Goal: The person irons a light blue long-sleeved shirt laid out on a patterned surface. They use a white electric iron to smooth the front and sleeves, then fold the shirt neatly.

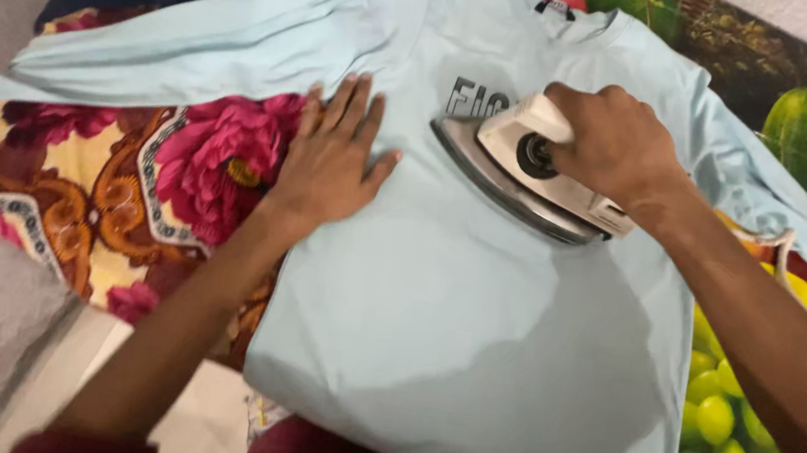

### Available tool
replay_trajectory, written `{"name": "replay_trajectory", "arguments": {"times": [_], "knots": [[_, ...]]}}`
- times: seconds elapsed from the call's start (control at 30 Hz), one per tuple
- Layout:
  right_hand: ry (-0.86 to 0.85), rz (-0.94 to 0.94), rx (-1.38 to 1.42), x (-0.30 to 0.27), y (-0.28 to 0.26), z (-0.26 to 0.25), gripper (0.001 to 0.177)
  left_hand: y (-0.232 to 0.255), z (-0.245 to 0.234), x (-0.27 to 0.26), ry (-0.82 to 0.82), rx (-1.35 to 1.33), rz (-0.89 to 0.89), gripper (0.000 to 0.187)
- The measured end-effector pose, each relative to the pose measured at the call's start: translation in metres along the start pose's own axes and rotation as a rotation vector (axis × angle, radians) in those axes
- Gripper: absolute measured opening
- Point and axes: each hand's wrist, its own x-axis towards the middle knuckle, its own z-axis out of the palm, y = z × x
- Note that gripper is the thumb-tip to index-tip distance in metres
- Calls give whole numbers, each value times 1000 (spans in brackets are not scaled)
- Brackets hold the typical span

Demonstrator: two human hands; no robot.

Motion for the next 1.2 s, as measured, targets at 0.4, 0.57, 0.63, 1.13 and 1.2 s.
{"name": "replay_trajectory", "arguments": {"times": [0.4, 0.57, 0.63, 1.13, 1.2], "knots": [[250, 17, -69, 147, 46, 30, 53, 4, -2, -4, 58, 28, -48, 73], [276, -182, 103, 171, 65, 36, 67, 6, -5, -5, 38, 0, -60, 71], [143, -160, 13, 169, 67, 34, 63, 6, -5, -3, 70, 3, -46, 72], [218, 74, -10, 202, 19, 33, 47, 4, -3, -1, 92, 11, -35, 70], [263, 15, 19, 199, 23, 33, 49, 5, -4, 0, 93, -1, -38, 71]]}}
